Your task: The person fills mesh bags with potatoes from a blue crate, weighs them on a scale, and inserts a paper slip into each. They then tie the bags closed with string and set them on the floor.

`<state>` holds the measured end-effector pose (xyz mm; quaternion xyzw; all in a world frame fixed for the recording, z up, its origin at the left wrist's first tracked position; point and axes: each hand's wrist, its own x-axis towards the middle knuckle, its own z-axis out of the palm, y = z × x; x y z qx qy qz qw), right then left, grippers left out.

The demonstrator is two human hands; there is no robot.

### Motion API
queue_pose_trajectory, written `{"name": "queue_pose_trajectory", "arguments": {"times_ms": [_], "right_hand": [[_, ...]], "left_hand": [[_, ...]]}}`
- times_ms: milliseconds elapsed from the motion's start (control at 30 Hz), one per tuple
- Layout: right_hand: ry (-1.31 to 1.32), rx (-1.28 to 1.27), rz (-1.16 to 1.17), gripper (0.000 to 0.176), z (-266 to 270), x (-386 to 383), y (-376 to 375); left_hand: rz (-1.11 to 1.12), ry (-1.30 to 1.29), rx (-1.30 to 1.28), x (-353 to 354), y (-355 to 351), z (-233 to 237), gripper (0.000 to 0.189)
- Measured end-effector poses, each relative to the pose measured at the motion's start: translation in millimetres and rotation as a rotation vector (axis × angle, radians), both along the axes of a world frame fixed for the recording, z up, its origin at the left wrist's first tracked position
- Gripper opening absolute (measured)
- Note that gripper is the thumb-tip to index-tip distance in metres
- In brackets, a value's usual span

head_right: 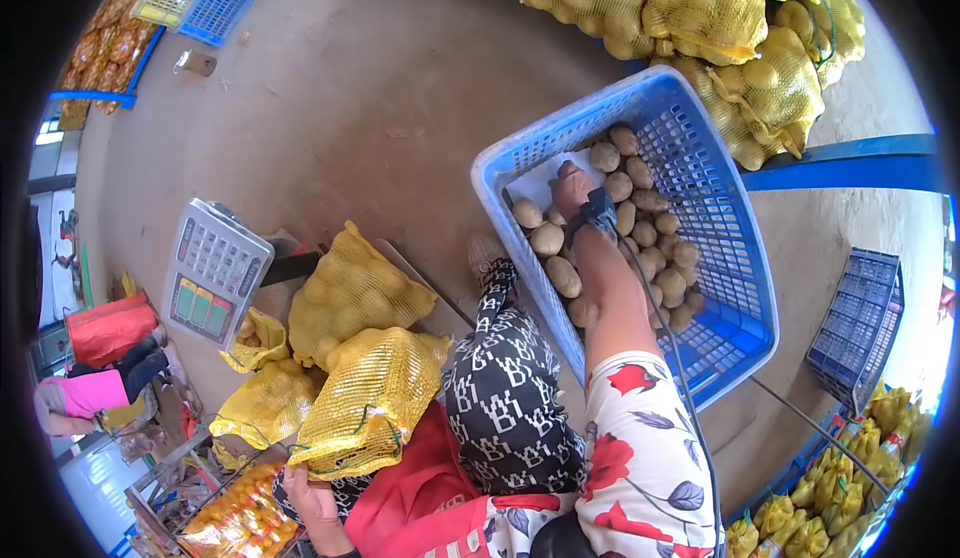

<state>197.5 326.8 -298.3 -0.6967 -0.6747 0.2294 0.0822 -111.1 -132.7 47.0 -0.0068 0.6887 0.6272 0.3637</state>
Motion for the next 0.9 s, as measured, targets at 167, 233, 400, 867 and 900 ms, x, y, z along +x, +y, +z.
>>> {"name": "queue_pose_trajectory", "arguments": {"times_ms": [167,233,400,867,900], "right_hand": [[0.028,0.038,0.036,0.019,7.3,9.2,1.3],[-0.014,0.069,0.17,0.014,10.2,11.1,0.4],[-0.049,0.125,0.22,0.016,12.7,9.2,-2.2],[1.055,-0.131,-0.166,0.02,112.1,58.6,-22.3],[1.075,-0.17,-0.181,0.015,187.4,48.0,-40.5]], "left_hand": [[0.015,-0.003,0.006,0.3,2.0,-9.5,0.026],[-0.008,-0.008,0.018,0.8,0.1,-11.5,0.027],[-0.014,0.038,-0.007,2.6,-7.6,-12.0,0.026],[0.0,0.015,0.101,10.3,-16.4,-17.6,0.026],[0.023,-0.005,0.136,8.4,-18.3,-21.5,0.029]]}}
